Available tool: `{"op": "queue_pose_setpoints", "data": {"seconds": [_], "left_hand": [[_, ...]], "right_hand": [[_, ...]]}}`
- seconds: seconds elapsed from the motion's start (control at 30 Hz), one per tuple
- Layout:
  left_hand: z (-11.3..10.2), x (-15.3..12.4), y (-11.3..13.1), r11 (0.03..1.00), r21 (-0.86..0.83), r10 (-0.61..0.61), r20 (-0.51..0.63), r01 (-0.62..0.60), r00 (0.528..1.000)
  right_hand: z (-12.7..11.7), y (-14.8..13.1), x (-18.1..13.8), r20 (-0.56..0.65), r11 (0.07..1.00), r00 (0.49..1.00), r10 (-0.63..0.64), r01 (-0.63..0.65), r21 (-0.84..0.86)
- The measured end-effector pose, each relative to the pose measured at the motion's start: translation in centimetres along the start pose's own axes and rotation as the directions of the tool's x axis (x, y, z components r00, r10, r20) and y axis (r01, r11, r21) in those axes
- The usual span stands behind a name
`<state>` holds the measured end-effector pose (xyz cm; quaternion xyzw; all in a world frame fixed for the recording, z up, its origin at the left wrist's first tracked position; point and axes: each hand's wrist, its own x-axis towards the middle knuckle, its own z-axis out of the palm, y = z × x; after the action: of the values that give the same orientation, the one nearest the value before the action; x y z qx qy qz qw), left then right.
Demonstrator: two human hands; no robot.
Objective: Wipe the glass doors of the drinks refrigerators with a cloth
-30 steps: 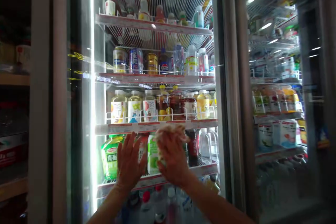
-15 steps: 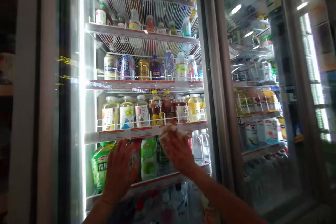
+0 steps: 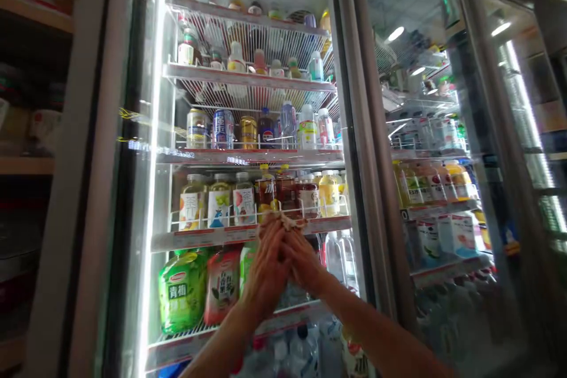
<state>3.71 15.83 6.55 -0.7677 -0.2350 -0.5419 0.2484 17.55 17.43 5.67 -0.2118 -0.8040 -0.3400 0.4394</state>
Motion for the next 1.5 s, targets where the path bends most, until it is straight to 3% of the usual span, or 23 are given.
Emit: {"op": "queue_pose_setpoints", "data": {"seconds": [0.13,0.2,0.27,0.33,0.4,0.47,0.5,0.57,0.63,0.73,0.8,0.83,0.9,0.93,0.97,1.03,1.1,1.17,1.23,1.3,1.37,1.43,1.5], "left_hand": [[5.6,4.1,2.7,0.986,0.169,0.021,-0.016,-0.018,1.000],[6.4,5.4,2.4,0.949,0.299,0.102,-0.005,-0.095,0.995],[4.1,5.9,0.1,0.897,0.388,0.198,0.071,-0.210,0.978],[-0.9,5.7,-4.0,0.860,0.456,0.206,0.102,-0.230,0.973],[-6.6,5.2,-8.1,0.837,0.546,0.035,-0.086,0.018,0.996],[-10.1,5.0,-10.5,0.757,0.535,-0.120,-0.451,0.375,0.885],[-10.3,5.0,-10.7,0.741,0.512,-0.148,-0.507,0.435,0.849],[-8.0,5.0,-9.5,0.787,0.526,-0.108,-0.397,0.322,0.912],[-4.5,5.1,-7.3,0.861,0.508,0.060,-0.110,0.004,0.992],[-3.2,5.3,-6.7,0.832,0.447,0.276,0.183,-0.330,0.944],[-6.1,5.7,-8.7,0.826,0.500,0.244,0.096,-0.258,0.965],[-7.8,6.1,-9.8,0.833,0.544,0.158,-0.058,-0.102,0.986],[-9.7,7.2,-11.2,0.799,0.544,-0.026,-0.398,0.258,0.917],[-9.4,7.7,-11.0,0.790,0.529,-0.056,-0.443,0.311,0.895],[-8.3,8.0,-10.2,0.801,0.529,-0.048,-0.408,0.279,0.912],[-4.4,8.2,-7.6,0.850,0.526,0.066,-0.138,0.017,0.988],[-1.2,7.9,-5.2,0.848,0.467,0.232,0.096,-0.249,0.968],[-1.1,7.8,-4.9,0.816,0.423,0.333,0.213,-0.394,0.918],[-3.9,8.6,-6.8,0.813,0.468,0.314,0.152,-0.348,0.937],[-6.9,9.8,-9.0,0.827,0.561,0.133,-0.150,-0.026,0.980],[-7.3,10.6,-9.4,0.804,0.571,0.034,-0.325,0.167,0.945],[-4.8,10.1,-7.7,0.806,0.588,0.080,-0.218,0.065,0.973],[-1.6,8.6,-5.3,0.795,0.558,0.248,0.058,-0.237,0.967]], "right_hand": [[-3.4,3.5,-2.6,-0.347,0.971,0.917,0.195,-0.232,-0.066],[-3.9,4.5,-2.9,-0.429,0.917,0.853,0.298,-0.381,-0.119],[-3.7,5.1,-2.9,-0.410,0.885,0.849,0.335,-0.432,-0.172],[-3.2,5.4,-3.1,-0.357,0.887,0.876,0.324,-0.412,-0.208],[-2.4,5.3,-3.5,-0.314,0.889,0.894,0.321,-0.398,-0.224],[-1.6,4.9,-3.8,-0.312,0.874,0.883,0.349,-0.427,-0.232],[-1.3,4.6,-3.8,-0.328,0.861,0.871,0.366,-0.451,-0.235],[-0.9,4.2,-3.8,-0.349,0.836,0.851,0.393,-0.489,-0.251],[-1.0,4.1,-3.8,-0.338,0.825,0.858,0.387,-0.486,-0.289],[-1.5,4.4,-4.1,-0.293,0.831,0.893,0.342,-0.433,-0.350],[-1.6,4.6,-4.2,-0.276,0.836,0.905,0.323,-0.409,-0.366],[-1.5,4.5,-4.2,-0.278,0.834,0.904,0.326,-0.413,-0.366],[-1.0,4.3,-4.1,-0.308,0.822,0.889,0.339,-0.439,-0.363],[-0.8,4.1,-4.0,-0.323,0.817,0.882,0.342,-0.449,-0.362],[-0.7,4.0,-4.0,-0.331,0.814,0.879,0.343,-0.454,-0.362],[-0.8,4.0,-3.9,-0.323,0.814,0.881,0.346,-0.453,-0.363],[-1.3,4.2,-4.1,-0.300,0.821,0.892,0.339,-0.436,-0.369],[-1.8,4.4,-4.4,-0.271,0.833,0.908,0.320,-0.406,-0.376],[-1.9,4.4,-4.5,-0.261,0.837,0.914,0.310,-0.392,-0.381],[-1.7,4.2,-4.5,-0.269,0.830,0.907,0.325,-0.410,-0.379],[-1.3,4.1,-4.4,-0.284,0.819,0.896,0.342,-0.432,-0.377],[-1.2,4.1,-4.4,-0.285,0.820,0.894,0.347,-0.436,-0.372],[-1.4,4.2,-4.5,-0.277,0.829,0.900,0.337,-0.424,-0.366]]}}
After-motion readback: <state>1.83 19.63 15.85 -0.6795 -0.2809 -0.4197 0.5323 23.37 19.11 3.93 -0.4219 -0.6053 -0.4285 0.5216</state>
